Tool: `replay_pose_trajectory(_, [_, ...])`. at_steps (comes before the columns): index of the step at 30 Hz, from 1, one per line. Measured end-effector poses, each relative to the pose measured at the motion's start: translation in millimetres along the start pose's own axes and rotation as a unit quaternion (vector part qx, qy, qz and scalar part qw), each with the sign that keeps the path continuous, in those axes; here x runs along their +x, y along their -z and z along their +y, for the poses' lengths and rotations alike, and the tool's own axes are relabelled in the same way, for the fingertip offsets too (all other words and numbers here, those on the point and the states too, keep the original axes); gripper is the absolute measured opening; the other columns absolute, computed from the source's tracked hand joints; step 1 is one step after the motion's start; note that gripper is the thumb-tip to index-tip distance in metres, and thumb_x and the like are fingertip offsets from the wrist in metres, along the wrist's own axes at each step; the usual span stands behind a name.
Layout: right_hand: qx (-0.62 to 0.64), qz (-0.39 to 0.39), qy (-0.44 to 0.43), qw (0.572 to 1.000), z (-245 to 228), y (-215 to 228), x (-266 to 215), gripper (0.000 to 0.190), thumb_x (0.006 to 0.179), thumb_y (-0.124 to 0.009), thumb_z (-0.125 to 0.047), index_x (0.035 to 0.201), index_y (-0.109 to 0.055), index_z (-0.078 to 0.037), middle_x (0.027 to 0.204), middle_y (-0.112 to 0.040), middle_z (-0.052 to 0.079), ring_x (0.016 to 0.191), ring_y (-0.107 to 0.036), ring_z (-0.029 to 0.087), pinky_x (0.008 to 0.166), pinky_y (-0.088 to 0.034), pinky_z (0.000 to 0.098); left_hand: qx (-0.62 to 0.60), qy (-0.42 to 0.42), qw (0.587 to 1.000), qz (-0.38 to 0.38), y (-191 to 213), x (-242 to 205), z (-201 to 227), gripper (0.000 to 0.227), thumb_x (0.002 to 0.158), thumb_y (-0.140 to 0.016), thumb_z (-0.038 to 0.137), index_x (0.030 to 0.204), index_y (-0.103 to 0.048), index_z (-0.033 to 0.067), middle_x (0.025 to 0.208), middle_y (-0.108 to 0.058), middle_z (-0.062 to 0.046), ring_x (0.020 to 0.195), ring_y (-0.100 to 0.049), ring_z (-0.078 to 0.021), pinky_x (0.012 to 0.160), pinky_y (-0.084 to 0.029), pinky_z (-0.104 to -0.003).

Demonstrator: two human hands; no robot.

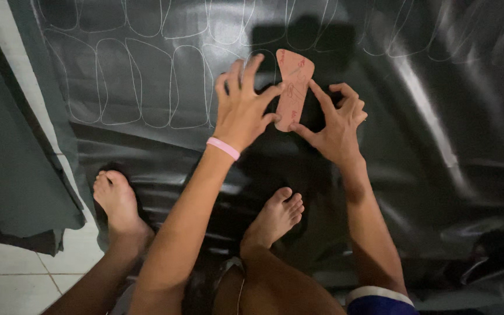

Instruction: The person smooths a large sheet of dark material on the floor and repeatedly places a pink paper template on it, tracing its outline with a white marking tool. The person adjusts the template and material several times while continuing to trace multiple outlines.

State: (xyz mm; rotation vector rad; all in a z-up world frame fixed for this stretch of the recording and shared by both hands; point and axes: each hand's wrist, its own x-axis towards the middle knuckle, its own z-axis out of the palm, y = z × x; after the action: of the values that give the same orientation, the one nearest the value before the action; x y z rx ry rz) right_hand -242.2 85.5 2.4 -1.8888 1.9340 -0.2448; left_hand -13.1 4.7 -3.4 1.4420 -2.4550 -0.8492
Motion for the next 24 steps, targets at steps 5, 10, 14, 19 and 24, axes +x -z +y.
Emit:
replay_pose_trajectory(5, [0.215, 0.147, -0.093, 0.961, 6.2, 16.9, 31.0, 0.034, 0.105, -0.073, -0.031, 0.135, -0.066, -0.015, 0.139, -0.047, 0.013, 0.120, -0.049, 0.023, 0.102, -0.047, 0.0336, 0.288, -0.079, 0.954, -0.001, -54.8, 15.8, 56.2, 0.055, 0.092, -0.080, 0.025, 0.137, -0.066, -0.0048, 0.150, -0.050, -0.021, 0.135, -0.048, -0.0371, 0.112, -0.039, -0.049])
replay_pose_trajectory(10, [0.334, -0.038, -0.040, 0.941, -26.7, 52.3, 60.2, 0.022, 0.098, -0.057, -0.018, 0.119, -0.059, -0.023, 0.121, -0.058, 0.000, 0.116, -0.065, 0.016, 0.095, -0.052, 0.0246, 0.620, -0.061, 0.760, -0.184, -117.3, 14.9, 125.3, 0.053, 0.087, -0.079, 0.006, 0.137, -0.060, 0.0036, 0.143, -0.053, -0.016, 0.126, -0.055, -0.0343, 0.089, -0.053, -0.044])
replay_pose_trajectory(14, [-0.041, -0.212, 0.305, 0.928, -57.9, 67.4, 65.1, 0.025, 0.078, -0.069, -0.011, 0.102, -0.073, -0.017, 0.107, -0.071, -0.001, 0.125, -0.061, 0.028, 0.103, -0.046, 0.0393, 0.773, -0.011, 0.590, -0.233, -135.4, 13.0, 138.6, 0.047, 0.101, -0.063, 0.011, 0.147, -0.057, 0.0022, 0.149, -0.054, -0.018, 0.135, -0.050, -0.0325, 0.105, -0.046, -0.044])
replay_pose_trajectory(19, [-0.065, -0.198, 0.310, 0.928, -68.7, 74.4, 68.9, 0.022, 0.079, -0.071, -0.012, 0.099, -0.072, -0.021, 0.101, -0.073, -0.001, 0.112, -0.069, 0.027, 0.098, -0.051, 0.0409, 0.601, 0.145, 0.780, -0.098, -138.3, 11.6, 134.7, 0.055, 0.096, -0.063, 0.016, 0.150, -0.053, 0.0106, 0.153, -0.049, -0.013, 0.126, -0.054, -0.0264, 0.100, -0.046, -0.039])
replay_pose_trajectory(24, [-0.063, -0.144, 0.238, 0.958, -58.8, 85.3, 86.3, 0.010, 0.090, -0.073, -0.011, 0.094, -0.070, -0.021, 0.086, -0.071, 0.002, 0.085, -0.074, 0.027, 0.079, -0.057, 0.0408, 0.633, -0.014, 0.752, -0.187, -120.7, 14.8, 127.1, 0.052, 0.087, -0.073, 0.001, 0.136, -0.059, 0.0055, 0.142, -0.055, -0.012, 0.122, -0.056, -0.0279, 0.085, -0.050, -0.036])
